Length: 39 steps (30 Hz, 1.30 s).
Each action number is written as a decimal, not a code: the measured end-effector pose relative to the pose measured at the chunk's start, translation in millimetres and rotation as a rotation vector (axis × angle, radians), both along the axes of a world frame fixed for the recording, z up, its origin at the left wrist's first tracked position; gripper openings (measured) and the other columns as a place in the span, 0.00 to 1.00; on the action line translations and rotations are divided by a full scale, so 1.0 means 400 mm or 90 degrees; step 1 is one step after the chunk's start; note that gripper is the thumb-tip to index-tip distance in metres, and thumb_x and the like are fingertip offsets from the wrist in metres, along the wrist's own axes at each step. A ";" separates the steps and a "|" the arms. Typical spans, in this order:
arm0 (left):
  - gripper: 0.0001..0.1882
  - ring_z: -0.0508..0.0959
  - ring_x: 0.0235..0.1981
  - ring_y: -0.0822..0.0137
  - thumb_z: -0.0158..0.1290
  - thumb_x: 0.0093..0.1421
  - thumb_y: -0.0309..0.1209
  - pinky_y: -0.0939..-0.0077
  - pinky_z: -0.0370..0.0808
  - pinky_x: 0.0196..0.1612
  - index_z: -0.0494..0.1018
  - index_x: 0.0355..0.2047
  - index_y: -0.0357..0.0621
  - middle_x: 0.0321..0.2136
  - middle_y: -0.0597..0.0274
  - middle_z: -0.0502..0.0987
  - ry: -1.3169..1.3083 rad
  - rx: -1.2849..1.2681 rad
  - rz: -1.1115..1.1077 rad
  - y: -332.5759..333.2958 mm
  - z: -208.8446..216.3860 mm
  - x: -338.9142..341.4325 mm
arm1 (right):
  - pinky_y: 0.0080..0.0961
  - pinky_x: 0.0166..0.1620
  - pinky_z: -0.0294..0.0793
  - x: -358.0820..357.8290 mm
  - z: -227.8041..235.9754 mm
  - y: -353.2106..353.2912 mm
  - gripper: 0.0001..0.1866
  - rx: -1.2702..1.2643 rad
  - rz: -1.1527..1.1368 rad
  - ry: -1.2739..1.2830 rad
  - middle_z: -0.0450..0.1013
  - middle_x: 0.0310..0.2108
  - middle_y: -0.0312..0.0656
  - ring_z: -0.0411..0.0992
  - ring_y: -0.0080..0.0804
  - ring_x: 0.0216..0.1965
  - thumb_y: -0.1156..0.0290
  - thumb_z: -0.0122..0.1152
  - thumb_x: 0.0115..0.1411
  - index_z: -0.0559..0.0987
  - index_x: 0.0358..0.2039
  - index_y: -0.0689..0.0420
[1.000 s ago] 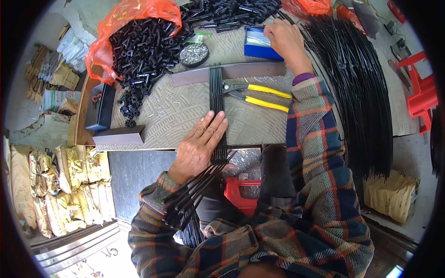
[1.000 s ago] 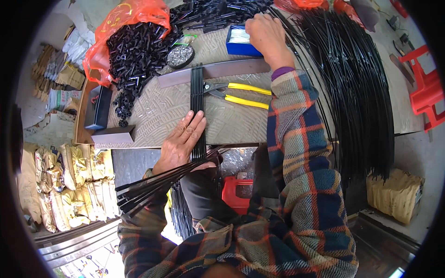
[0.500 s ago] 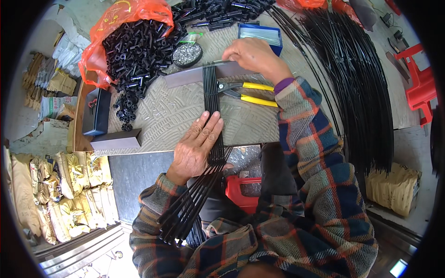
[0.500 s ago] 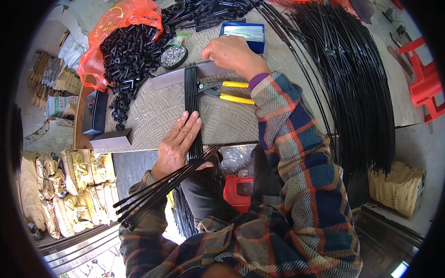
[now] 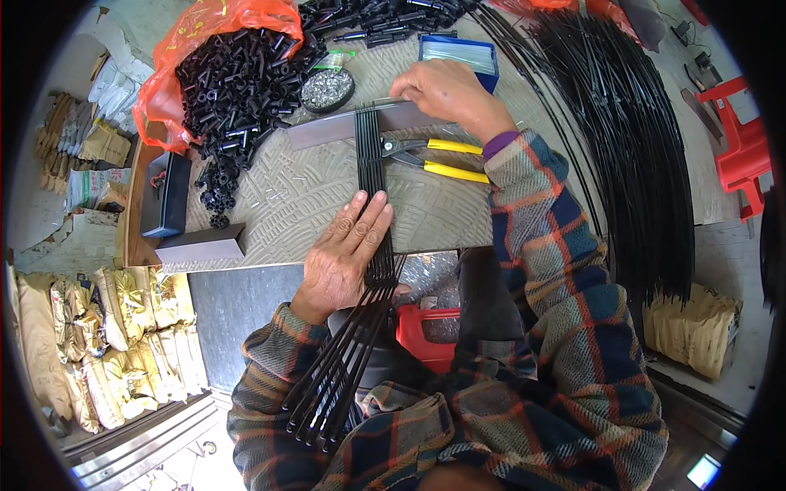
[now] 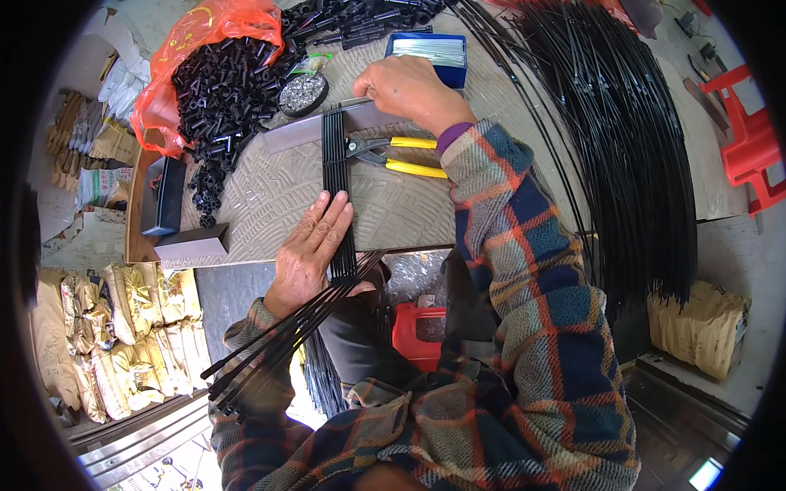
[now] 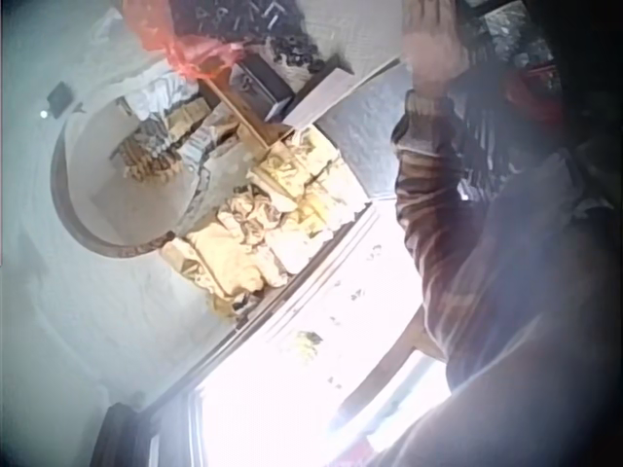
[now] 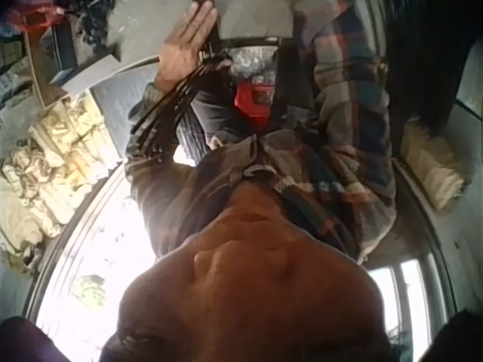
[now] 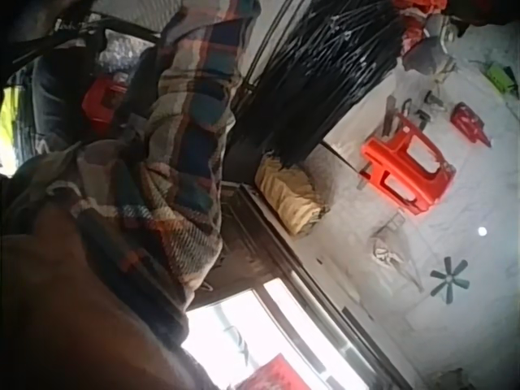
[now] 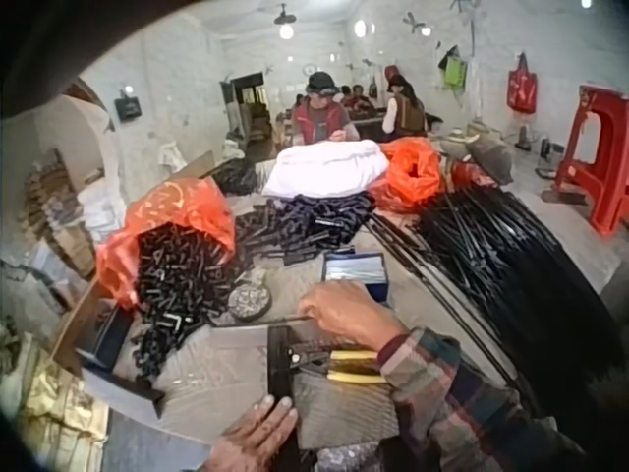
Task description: The recorder is bundling and binding groups of black cables or rods using plastic connectors and pliers.
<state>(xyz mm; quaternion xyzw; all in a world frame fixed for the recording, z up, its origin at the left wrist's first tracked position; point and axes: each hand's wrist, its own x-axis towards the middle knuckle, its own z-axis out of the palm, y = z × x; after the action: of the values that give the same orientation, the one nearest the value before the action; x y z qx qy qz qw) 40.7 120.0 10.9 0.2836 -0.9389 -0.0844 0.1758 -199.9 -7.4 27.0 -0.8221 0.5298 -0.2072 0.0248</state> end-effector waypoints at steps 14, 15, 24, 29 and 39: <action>0.46 0.61 0.57 0.49 0.59 0.40 0.54 0.62 0.59 0.58 0.62 0.52 0.33 0.53 0.47 0.63 0.002 -0.007 -0.003 0.000 0.000 -0.002 | 0.33 0.34 0.71 -0.009 -0.018 -0.005 0.07 -0.049 0.011 -0.015 0.75 0.25 0.37 0.73 0.38 0.29 0.69 0.54 0.53 0.79 0.31 0.47; 0.46 0.61 0.57 0.49 0.59 0.40 0.54 0.62 0.59 0.58 0.62 0.52 0.33 0.53 0.47 0.63 0.001 -0.006 -0.001 0.000 -0.001 -0.001 | 0.33 0.34 0.71 -0.007 -0.016 -0.002 0.07 -0.046 0.010 -0.019 0.75 0.25 0.37 0.73 0.38 0.29 0.69 0.54 0.53 0.79 0.31 0.47; 0.47 0.59 0.58 0.51 0.55 0.41 0.59 0.61 0.59 0.58 0.61 0.54 0.37 0.56 0.52 0.60 -0.008 -0.017 0.011 -0.003 -0.018 0.003 | 0.33 0.33 0.71 -0.006 -0.009 -0.003 0.06 -0.015 -0.011 0.001 0.75 0.26 0.37 0.73 0.39 0.29 0.68 0.55 0.52 0.79 0.30 0.47; 0.46 0.59 0.58 0.51 0.54 0.42 0.60 0.62 0.59 0.57 0.62 0.53 0.37 0.56 0.52 0.61 -0.016 -0.027 0.013 -0.002 -0.015 0.005 | 0.34 0.33 0.71 0.002 -0.007 -0.002 0.07 -0.028 0.007 0.008 0.75 0.25 0.37 0.73 0.39 0.29 0.68 0.54 0.52 0.79 0.30 0.46; 0.46 0.60 0.57 0.52 0.54 0.42 0.59 0.62 0.59 0.57 0.62 0.53 0.36 0.55 0.52 0.62 -0.026 -0.020 0.011 -0.003 -0.008 0.001 | 0.36 0.32 0.70 0.028 -0.020 -0.003 0.04 -0.066 0.023 0.015 0.73 0.27 0.38 0.72 0.39 0.31 0.68 0.54 0.52 0.77 0.29 0.48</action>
<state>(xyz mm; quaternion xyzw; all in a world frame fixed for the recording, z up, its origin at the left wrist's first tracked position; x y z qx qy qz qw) 41.0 119.0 7.9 0.2903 -0.9411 -0.0623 0.1617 -188.6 -8.5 19.0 -0.8342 0.5036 -0.2238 -0.0202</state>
